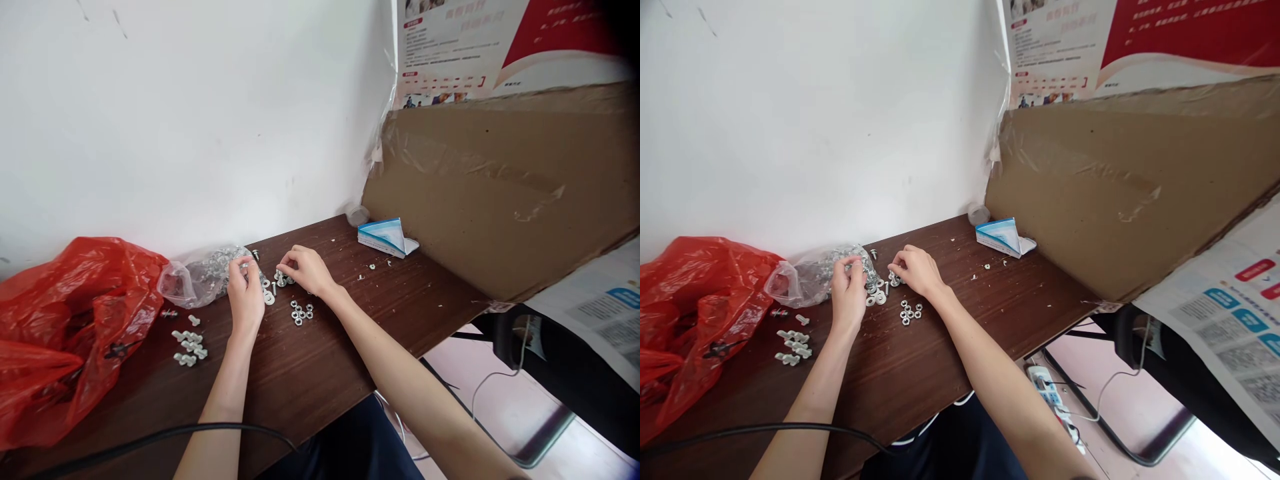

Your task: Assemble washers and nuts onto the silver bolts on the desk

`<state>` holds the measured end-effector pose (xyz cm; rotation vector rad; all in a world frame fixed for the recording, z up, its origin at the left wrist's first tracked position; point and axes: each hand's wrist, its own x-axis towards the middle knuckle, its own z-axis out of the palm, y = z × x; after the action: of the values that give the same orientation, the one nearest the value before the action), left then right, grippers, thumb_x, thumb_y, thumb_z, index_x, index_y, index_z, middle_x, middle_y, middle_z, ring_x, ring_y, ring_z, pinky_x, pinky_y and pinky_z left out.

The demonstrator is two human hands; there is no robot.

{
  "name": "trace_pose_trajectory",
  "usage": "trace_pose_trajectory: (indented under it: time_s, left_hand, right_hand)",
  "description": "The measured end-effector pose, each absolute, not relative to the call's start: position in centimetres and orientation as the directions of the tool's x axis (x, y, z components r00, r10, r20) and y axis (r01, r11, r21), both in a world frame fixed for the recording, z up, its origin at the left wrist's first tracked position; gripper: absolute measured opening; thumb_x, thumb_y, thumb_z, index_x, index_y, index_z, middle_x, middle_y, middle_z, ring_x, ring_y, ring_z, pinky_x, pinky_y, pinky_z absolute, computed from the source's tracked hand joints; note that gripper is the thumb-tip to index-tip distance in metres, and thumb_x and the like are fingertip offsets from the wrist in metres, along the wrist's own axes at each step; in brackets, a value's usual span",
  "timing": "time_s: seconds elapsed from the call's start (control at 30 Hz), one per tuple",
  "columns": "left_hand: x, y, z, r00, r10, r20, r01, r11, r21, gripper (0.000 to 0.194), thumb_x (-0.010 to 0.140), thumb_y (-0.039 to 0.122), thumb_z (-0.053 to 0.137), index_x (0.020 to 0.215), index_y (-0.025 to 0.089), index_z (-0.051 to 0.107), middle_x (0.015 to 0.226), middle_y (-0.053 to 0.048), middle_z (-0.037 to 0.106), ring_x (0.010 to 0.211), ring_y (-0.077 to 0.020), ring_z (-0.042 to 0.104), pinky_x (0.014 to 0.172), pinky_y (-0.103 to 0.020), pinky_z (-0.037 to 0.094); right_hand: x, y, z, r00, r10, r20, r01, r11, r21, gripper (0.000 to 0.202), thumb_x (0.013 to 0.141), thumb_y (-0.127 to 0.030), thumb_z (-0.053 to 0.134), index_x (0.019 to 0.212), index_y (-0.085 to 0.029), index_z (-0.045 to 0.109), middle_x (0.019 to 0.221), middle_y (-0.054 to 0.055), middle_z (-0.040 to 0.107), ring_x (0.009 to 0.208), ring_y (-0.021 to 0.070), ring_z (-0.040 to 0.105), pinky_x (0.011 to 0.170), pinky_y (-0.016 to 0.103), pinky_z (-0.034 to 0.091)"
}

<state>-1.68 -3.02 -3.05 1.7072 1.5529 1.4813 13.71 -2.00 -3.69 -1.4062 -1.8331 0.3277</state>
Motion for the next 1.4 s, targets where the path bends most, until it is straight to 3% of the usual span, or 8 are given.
trace_pose_trajectory:
  time_s: [0.3, 0.5, 0.67, 1.03, 1.13, 1.2, 1.3, 1.4]
  left_hand:
    - [-1.6, -3.0, -3.0, -0.178, 0.888, 0.423, 0.468, -0.303, 0.831, 0.028, 0.091, 0.042, 0.042, 0.101, 0.019, 0.055, 0.083, -0.005, 0.063, 0.080, -0.0183, 0.062, 0.069, -0.027, 0.048]
    - [-1.5, -3.2, -2.9, -0.179, 0.902, 0.393, 0.410, -0.294, 0.863, 0.029, 0.090, 0.043, 0.045, 0.100, 0.018, 0.056, 0.073, -0.002, 0.059, 0.065, -0.0156, 0.057, 0.062, -0.026, 0.045]
    - [-1.5, -3.4, -2.7, -0.166, 0.922, 0.349, 0.370, -0.270, 0.889, 0.030, 0.089, 0.045, 0.048, 0.099, 0.018, 0.057, 0.059, 0.004, 0.048, 0.048, -0.0107, 0.043, 0.054, -0.024, 0.039]
    - [-1.5, -3.4, -2.5, -0.167, 0.925, 0.342, 0.401, -0.253, 0.881, 0.022, 0.088, 0.032, 0.046, 0.098, 0.018, 0.059, 0.064, 0.003, 0.052, 0.050, -0.0113, 0.044, 0.056, -0.024, 0.038]
    - [-1.7, -3.5, -2.5, -0.176, 0.925, 0.337, 0.401, -0.245, 0.882, 0.020, 0.085, 0.023, 0.043, 0.096, 0.018, 0.060, 0.060, 0.004, 0.049, 0.048, -0.0120, 0.042, 0.055, -0.024, 0.037]
    - [-1.8, -3.4, -2.5, -0.184, 0.928, 0.324, 0.412, -0.227, 0.882, 0.023, 0.083, 0.019, 0.040, 0.094, 0.019, 0.060, 0.058, 0.004, 0.048, 0.047, -0.0122, 0.041, 0.053, -0.024, 0.035]
    - [-2.0, -3.3, -2.6, -0.175, 0.942, 0.288, 0.459, -0.181, 0.870, 0.026, 0.078, 0.016, 0.040, 0.091, 0.019, 0.063, 0.059, 0.003, 0.052, 0.046, -0.0123, 0.042, 0.052, -0.024, 0.034]
    - [-2.0, -3.2, -2.5, -0.140, 0.957, 0.254, 0.520, -0.148, 0.841, 0.027, 0.075, 0.017, 0.046, 0.091, 0.018, 0.068, 0.065, 0.001, 0.060, 0.049, -0.0127, 0.045, 0.054, -0.025, 0.037]
  right_hand:
    - [13.7, -1.9, -3.9, -0.081, 0.912, 0.402, 0.722, 0.332, -0.608, 0.013, 0.084, -0.030, 0.064, 0.078, -0.020, 0.069, 0.079, 0.000, 0.058, 0.072, 0.0125, 0.054, 0.065, 0.024, 0.036]
    - [13.7, -1.9, -4.0, -0.094, 0.918, 0.386, 0.730, 0.327, -0.601, 0.012, 0.084, -0.029, 0.064, 0.079, -0.019, 0.069, 0.080, 0.000, 0.059, 0.071, 0.0121, 0.054, 0.065, 0.024, 0.036]
    - [13.8, -1.9, -3.9, -0.095, 0.922, 0.376, 0.732, 0.321, -0.601, 0.013, 0.084, -0.029, 0.063, 0.079, -0.019, 0.070, 0.080, 0.001, 0.060, 0.071, 0.0120, 0.054, 0.065, 0.023, 0.036]
    - [13.7, -1.9, -3.8, -0.093, 0.921, 0.378, 0.696, 0.332, -0.637, 0.021, 0.085, -0.037, 0.061, 0.079, -0.018, 0.069, 0.078, 0.002, 0.062, 0.071, 0.0133, 0.054, 0.064, 0.025, 0.035]
    - [13.6, -1.8, -3.6, -0.009, 0.910, 0.413, 0.545, 0.351, -0.761, 0.026, 0.088, -0.039, 0.053, 0.082, -0.018, 0.066, 0.076, 0.002, 0.063, 0.070, 0.0139, 0.054, 0.067, 0.026, 0.037]
    - [13.8, -1.4, -3.7, 0.122, 0.910, 0.396, 0.351, 0.334, -0.875, 0.016, 0.087, -0.029, 0.050, 0.083, -0.018, 0.062, 0.075, 0.000, 0.063, 0.071, 0.0138, 0.055, 0.068, 0.026, 0.039]
    - [14.5, -0.6, -3.9, 0.343, 0.930, 0.127, -0.125, 0.180, -0.976, 0.013, 0.072, -0.009, 0.050, 0.078, -0.019, 0.054, 0.072, -0.002, 0.062, 0.068, 0.0124, 0.053, 0.065, 0.024, 0.039]
    - [15.4, 0.0, -4.2, 0.345, 0.931, -0.118, -0.435, 0.047, -0.899, 0.023, 0.058, 0.000, 0.045, 0.071, -0.019, 0.048, 0.073, -0.001, 0.062, 0.065, 0.0111, 0.053, 0.058, 0.022, 0.039]
